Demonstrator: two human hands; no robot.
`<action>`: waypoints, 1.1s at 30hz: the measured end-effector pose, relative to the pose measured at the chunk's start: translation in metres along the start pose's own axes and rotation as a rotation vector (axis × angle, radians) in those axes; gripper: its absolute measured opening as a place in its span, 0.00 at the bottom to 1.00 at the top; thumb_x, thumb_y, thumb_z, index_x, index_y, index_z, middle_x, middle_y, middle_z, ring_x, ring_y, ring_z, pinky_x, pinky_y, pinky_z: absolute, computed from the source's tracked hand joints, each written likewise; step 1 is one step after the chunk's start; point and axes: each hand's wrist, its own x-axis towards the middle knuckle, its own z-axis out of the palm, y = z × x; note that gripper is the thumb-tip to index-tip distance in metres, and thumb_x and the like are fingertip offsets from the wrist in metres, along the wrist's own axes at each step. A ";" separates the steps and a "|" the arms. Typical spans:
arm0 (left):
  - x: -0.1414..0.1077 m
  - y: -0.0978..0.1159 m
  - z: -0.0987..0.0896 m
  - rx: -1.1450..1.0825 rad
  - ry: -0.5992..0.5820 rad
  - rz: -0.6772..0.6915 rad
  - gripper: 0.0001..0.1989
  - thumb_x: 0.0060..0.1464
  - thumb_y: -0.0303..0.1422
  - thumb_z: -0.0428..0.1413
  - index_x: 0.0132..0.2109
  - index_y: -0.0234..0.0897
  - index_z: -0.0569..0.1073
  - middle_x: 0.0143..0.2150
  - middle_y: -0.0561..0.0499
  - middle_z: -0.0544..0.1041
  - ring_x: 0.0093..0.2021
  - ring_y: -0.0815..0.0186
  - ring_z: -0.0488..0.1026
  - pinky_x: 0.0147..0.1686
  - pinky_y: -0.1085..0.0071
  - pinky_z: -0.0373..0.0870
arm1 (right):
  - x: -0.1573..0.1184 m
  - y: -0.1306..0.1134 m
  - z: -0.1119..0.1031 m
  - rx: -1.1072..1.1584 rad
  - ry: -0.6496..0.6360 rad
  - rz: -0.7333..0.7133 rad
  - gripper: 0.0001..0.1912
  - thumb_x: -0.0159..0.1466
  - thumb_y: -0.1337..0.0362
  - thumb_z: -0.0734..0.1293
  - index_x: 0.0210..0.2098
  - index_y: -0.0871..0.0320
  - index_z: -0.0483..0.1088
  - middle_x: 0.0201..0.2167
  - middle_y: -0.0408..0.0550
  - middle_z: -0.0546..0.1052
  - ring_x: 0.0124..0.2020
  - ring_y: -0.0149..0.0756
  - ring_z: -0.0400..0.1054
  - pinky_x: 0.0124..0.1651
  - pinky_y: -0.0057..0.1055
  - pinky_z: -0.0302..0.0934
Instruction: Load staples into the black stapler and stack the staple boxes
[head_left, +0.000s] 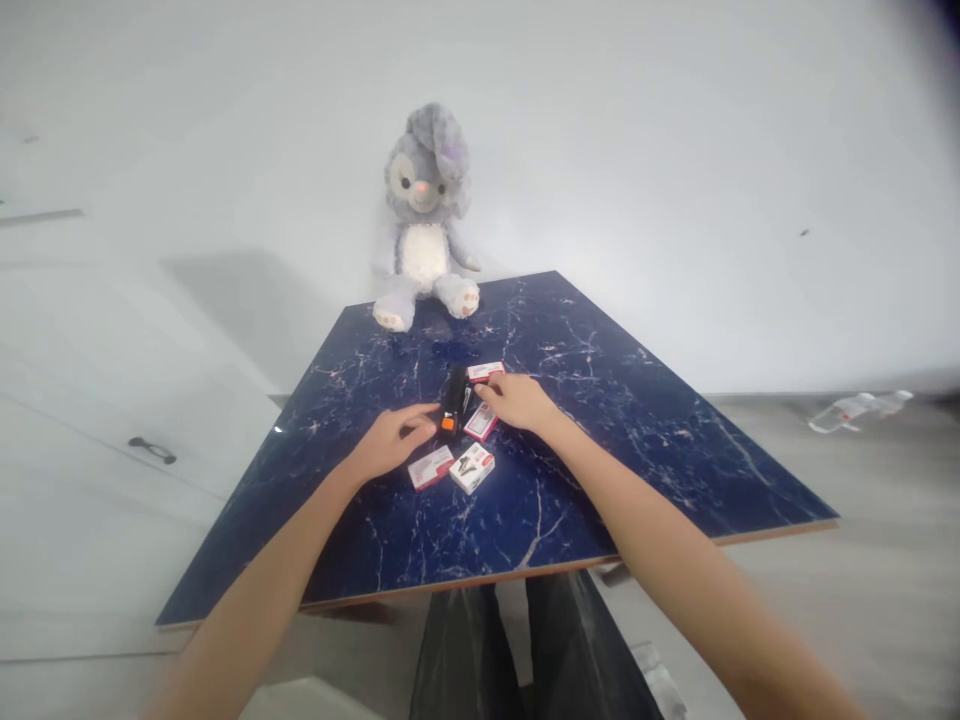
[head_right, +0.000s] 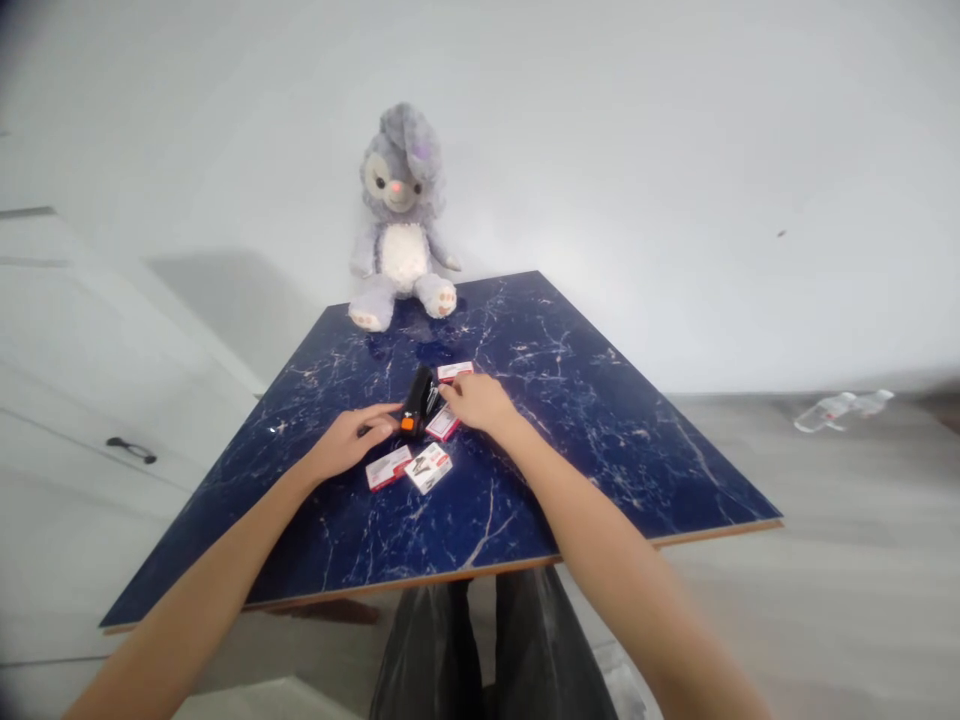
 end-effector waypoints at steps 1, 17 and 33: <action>0.000 0.003 0.001 0.010 -0.041 0.025 0.27 0.61 0.46 0.53 0.63 0.40 0.69 0.48 0.48 0.82 0.47 0.58 0.77 0.53 0.62 0.69 | 0.000 -0.001 0.002 -0.017 -0.012 -0.005 0.24 0.72 0.51 0.55 0.35 0.58 0.75 0.37 0.54 0.80 0.40 0.42 0.74 0.42 0.30 0.60; -0.001 0.002 -0.022 -0.001 -0.208 -0.108 0.19 0.53 0.45 0.60 0.48 0.39 0.79 0.38 0.49 0.80 0.34 0.64 0.74 0.35 0.70 0.70 | -0.004 -0.009 0.011 -0.080 -0.049 -0.150 0.11 0.69 0.62 0.60 0.38 0.58 0.74 0.40 0.52 0.79 0.42 0.42 0.73 0.42 0.30 0.60; 0.004 -0.008 -0.018 0.292 0.053 -0.130 0.18 0.58 0.45 0.55 0.48 0.41 0.79 0.29 0.53 0.78 0.26 0.67 0.69 0.29 0.71 0.64 | -0.008 -0.014 0.004 -0.093 -0.073 -0.088 0.12 0.66 0.59 0.62 0.38 0.56 0.75 0.39 0.53 0.79 0.43 0.46 0.74 0.44 0.33 0.62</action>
